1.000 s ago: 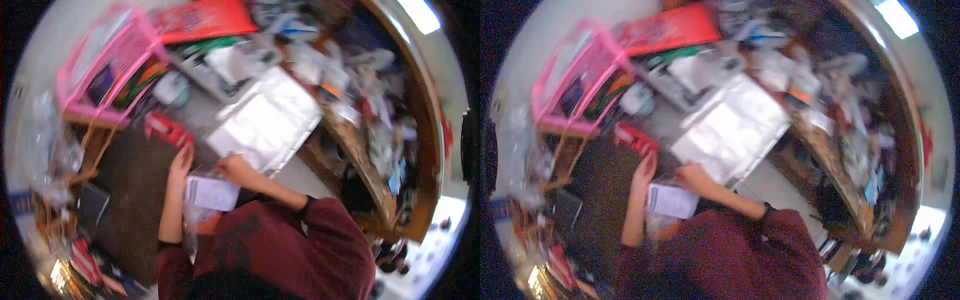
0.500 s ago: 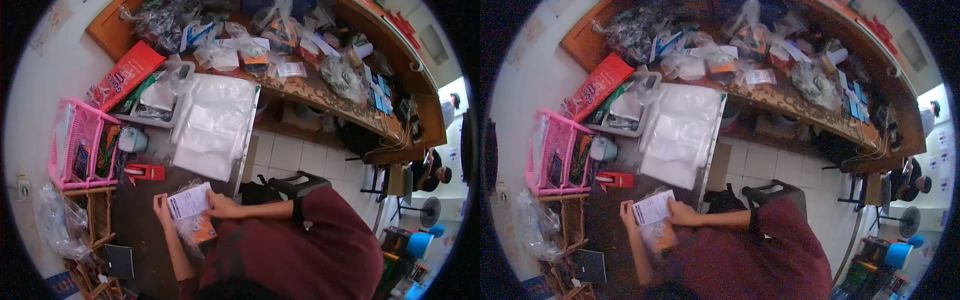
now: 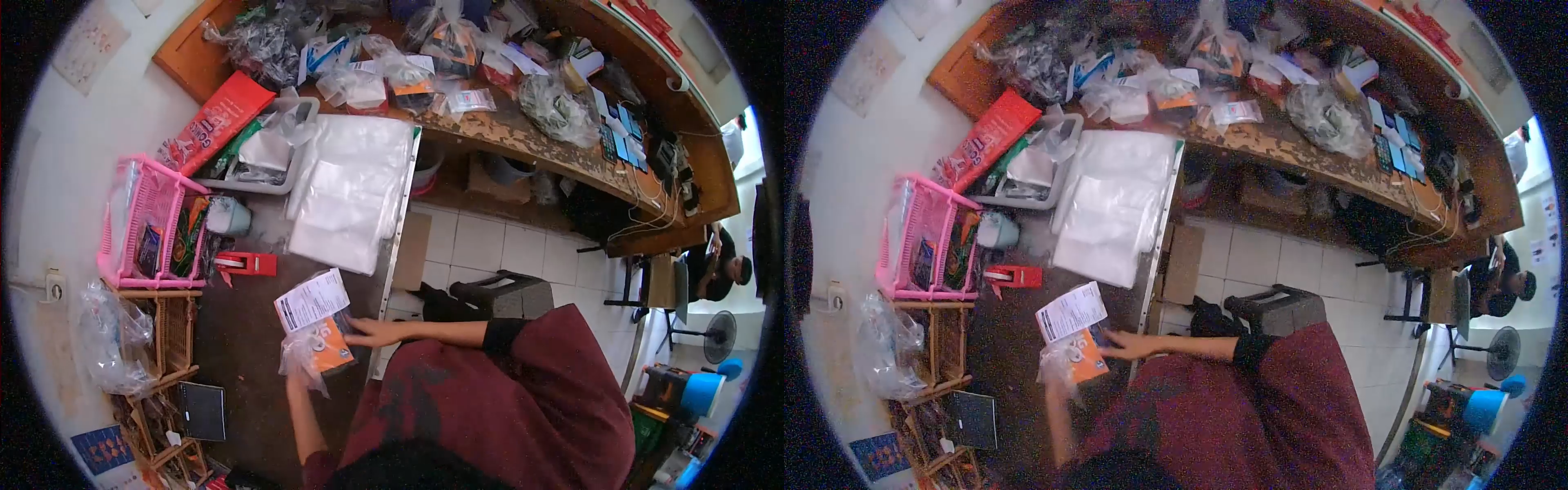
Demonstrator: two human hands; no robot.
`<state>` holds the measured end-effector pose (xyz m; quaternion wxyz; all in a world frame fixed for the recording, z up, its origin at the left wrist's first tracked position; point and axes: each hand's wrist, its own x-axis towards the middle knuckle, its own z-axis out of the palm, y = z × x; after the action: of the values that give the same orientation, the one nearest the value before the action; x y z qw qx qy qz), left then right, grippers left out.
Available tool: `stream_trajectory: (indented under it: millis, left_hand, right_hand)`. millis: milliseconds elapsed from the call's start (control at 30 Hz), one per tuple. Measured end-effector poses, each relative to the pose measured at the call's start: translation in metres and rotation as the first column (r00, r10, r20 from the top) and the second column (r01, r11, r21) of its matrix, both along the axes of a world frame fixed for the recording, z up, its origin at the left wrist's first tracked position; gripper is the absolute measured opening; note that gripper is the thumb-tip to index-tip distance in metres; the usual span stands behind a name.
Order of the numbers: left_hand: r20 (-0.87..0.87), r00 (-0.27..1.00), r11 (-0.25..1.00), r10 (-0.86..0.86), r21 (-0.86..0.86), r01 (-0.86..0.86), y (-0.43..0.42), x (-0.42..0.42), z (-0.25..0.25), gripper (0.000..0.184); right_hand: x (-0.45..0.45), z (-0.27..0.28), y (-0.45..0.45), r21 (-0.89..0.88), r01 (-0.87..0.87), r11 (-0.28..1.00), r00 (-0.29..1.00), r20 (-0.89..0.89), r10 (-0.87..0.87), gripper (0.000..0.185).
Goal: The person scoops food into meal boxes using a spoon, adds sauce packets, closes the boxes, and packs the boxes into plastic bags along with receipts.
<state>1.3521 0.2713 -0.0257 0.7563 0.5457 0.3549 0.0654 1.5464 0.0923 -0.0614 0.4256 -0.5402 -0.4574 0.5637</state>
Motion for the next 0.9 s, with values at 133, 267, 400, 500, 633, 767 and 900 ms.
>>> stream_trajectory:
  millis: [133,267,400,500,633,767,900]
  left_hand:
    - [-0.034,0.815,0.770,0.578,-0.308,-0.559,-0.089,0.028,0.027,0.047]
    - [0.094,0.831,0.830,0.549,-0.183,-0.527,-0.115,0.125,0.121,0.049]
    - [0.002,0.953,0.946,0.304,-0.119,-0.302,-0.084,0.264,0.157,0.056]
    - [0.064,0.979,0.977,0.196,0.076,-0.200,-0.059,0.397,0.226,0.059]
    - [0.354,0.932,0.978,0.079,0.156,-0.142,0.007,0.494,0.201,0.053]
    - [0.443,0.894,0.850,0.062,0.446,-0.280,0.010,0.537,0.219,0.043]
    - [0.157,0.971,0.821,0.182,0.518,-0.238,-0.018,0.501,0.173,0.032]
  right_hand:
    - [0.024,0.048,-0.008,0.271,0.062,0.960,0.983,-0.184,-0.012,0.088]
    - [0.112,0.115,-0.021,0.071,0.066,0.995,0.998,-0.025,-0.065,0.079]
    - [0.196,0.119,-0.018,0.023,0.449,0.893,0.840,-0.351,-0.413,0.073]
    - [0.306,0.131,-0.006,0.060,0.646,0.761,0.763,-0.094,-0.640,0.052]
    - [0.458,0.167,0.038,0.184,0.775,0.604,0.563,0.230,-0.794,0.037]
    - [0.602,0.175,0.131,0.458,0.818,0.348,0.346,0.090,-0.934,0.043]
    - [0.755,0.115,0.231,0.478,0.798,0.367,0.195,0.371,-0.908,0.032]
